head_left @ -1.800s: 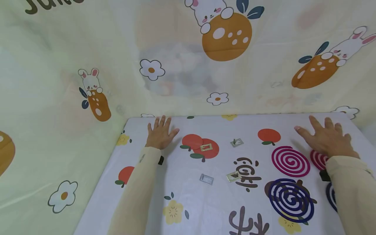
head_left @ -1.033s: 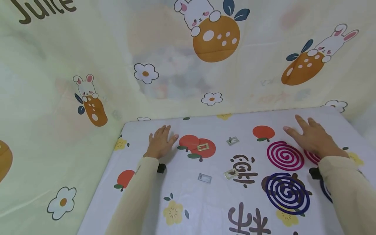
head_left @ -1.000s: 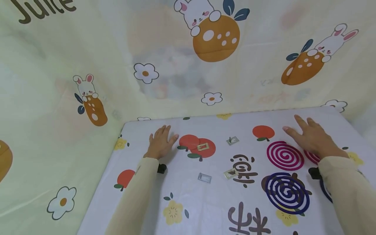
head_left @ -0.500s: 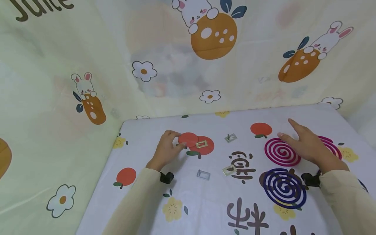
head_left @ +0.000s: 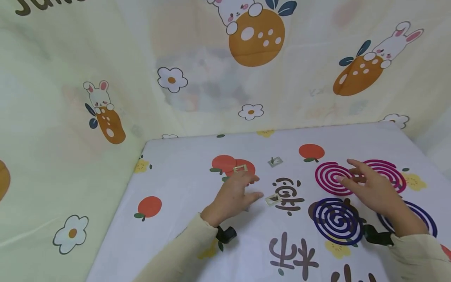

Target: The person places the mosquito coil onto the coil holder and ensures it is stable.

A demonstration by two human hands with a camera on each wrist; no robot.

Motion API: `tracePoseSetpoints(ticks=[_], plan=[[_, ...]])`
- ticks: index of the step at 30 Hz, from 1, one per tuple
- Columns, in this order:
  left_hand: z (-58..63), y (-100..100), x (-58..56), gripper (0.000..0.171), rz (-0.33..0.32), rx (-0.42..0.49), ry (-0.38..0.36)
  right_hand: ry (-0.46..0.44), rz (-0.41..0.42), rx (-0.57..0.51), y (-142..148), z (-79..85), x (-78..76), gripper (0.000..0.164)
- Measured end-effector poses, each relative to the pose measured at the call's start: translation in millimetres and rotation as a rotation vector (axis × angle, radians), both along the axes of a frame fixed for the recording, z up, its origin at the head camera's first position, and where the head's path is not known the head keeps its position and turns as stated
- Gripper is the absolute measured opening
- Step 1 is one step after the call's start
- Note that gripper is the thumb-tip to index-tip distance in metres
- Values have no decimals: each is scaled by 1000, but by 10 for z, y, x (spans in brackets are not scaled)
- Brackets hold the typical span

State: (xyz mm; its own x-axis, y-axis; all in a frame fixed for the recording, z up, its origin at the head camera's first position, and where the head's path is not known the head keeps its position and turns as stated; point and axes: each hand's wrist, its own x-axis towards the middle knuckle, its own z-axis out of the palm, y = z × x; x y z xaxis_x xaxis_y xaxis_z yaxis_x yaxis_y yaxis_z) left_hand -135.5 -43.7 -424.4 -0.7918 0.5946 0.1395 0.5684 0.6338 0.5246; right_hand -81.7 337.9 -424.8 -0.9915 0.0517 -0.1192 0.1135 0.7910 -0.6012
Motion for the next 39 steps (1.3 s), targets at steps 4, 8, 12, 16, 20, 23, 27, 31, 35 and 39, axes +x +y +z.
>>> tracePoseSetpoints(ticks=[4, 8, 12, 16, 20, 23, 27, 31, 35, 39], plan=[[-62, 233, 102, 41, -46, -167, 164, -2, -16, -16, -31, -53, 107, 85], [-189, 404, 121, 33, -37, -328, 280, -9, -10, -28, -44, -113, 192, 85], [-269, 521, 109, 25, -3, -382, 226, -25, -12, 10, -23, -163, 257, 84], [-291, 583, 72, 21, 22, -396, 143, -62, -34, 56, -10, -194, 273, 77], [-317, 600, 34, 21, 39, -406, 76, -139, -42, 98, -25, -223, 256, 74], [-340, 603, 15, 22, 49, -403, 54, -175, -37, 130, -41, -243, 260, 75], [-372, 615, 6, 19, 54, -379, 51, -216, -39, 140, -53, -250, 280, 74], [-394, 630, 16, 14, 46, -352, 36, -282, -53, 111, -76, -226, 305, 80], [-398, 636, 47, 13, 33, -341, 23, -333, -79, 74, -109, -200, 335, 86], [-402, 640, 98, 14, 13, -342, 18, -361, -107, 51, -128, -215, 358, 87]])
